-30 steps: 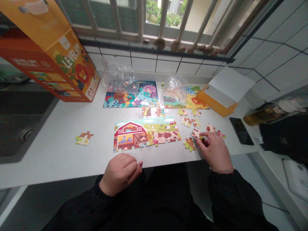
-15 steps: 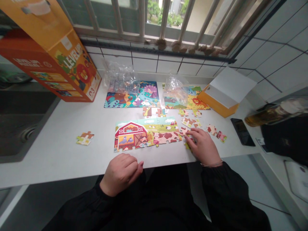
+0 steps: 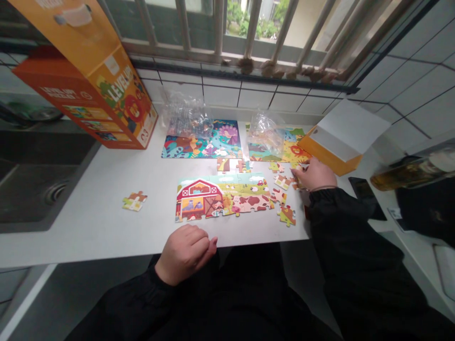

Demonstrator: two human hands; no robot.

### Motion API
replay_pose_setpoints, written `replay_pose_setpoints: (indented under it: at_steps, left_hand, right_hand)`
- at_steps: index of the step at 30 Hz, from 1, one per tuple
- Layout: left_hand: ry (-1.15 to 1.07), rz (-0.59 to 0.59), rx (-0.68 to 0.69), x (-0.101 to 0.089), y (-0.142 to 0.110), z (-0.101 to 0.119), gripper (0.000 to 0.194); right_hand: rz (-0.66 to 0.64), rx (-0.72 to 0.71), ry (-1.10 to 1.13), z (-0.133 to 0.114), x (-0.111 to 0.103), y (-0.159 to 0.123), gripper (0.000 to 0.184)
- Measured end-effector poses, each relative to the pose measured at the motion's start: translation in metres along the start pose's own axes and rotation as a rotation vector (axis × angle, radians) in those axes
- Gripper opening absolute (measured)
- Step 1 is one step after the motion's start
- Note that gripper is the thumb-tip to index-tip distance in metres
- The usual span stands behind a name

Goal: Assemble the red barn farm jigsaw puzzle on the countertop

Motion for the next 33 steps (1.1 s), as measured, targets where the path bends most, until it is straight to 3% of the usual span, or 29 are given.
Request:
replay_pose_setpoints:
  at_steps: [5, 10, 12, 15, 20, 23, 27, 30, 33]
  left_hand:
    - [-0.006, 0.002, 0.000, 0.000, -0.002, 0.000, 0.028]
    - [-0.034, 0.026, 0.013, -0.001, -0.007, -0.001, 0.029]
    - [-0.038, 0.036, 0.017, -0.002, -0.007, -0.001, 0.029]
    - [-0.040, 0.053, 0.018, -0.004, -0.007, 0.000, 0.028]
    - [-0.041, 0.058, 0.043, -0.010, -0.008, 0.003, 0.030]
    - [-0.026, 0.066, 0.048, -0.016, -0.015, 0.001, 0.029]
    - [0.014, 0.067, 0.010, -0.028, -0.032, -0.012, 0.023]
    - [0.046, 0.088, -0.058, -0.037, -0.044, -0.027, 0.015]
    - [0.115, 0.100, -0.138, -0.042, -0.049, -0.039, 0.022]
  right_hand:
    - [0.011, -0.027, 0.050, 0.005, 0.000, 0.000, 0.050]
    - [0.122, -0.088, 0.148, -0.009, -0.021, -0.018, 0.051]
    - [0.152, -0.198, 0.252, -0.037, -0.030, -0.033, 0.051]
    - [0.070, -0.491, 0.423, -0.108, -0.028, -0.070, 0.047]
    - [0.004, -1.058, 0.708, -0.241, -0.010, -0.158, 0.044]
    - [-0.023, -1.202, 0.702, -0.291, 0.009, -0.189, 0.039]
    - [-0.026, -1.216, 0.693, -0.318, 0.021, -0.198, 0.038]
    - [0.003, -1.189, 0.741, -0.319, 0.021, -0.197, 0.040]
    - [0.008, -1.163, 0.769, -0.317, 0.021, -0.195, 0.045]
Point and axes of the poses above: each hand's wrist, its own y-axis towards the middle knuckle, its own x-axis out of the palm, z = x × y, the point moved 8 cm from there along y, towards the middle knuckle, and after that the axes turned 11 degrees about -x, right-handed, at the moved point
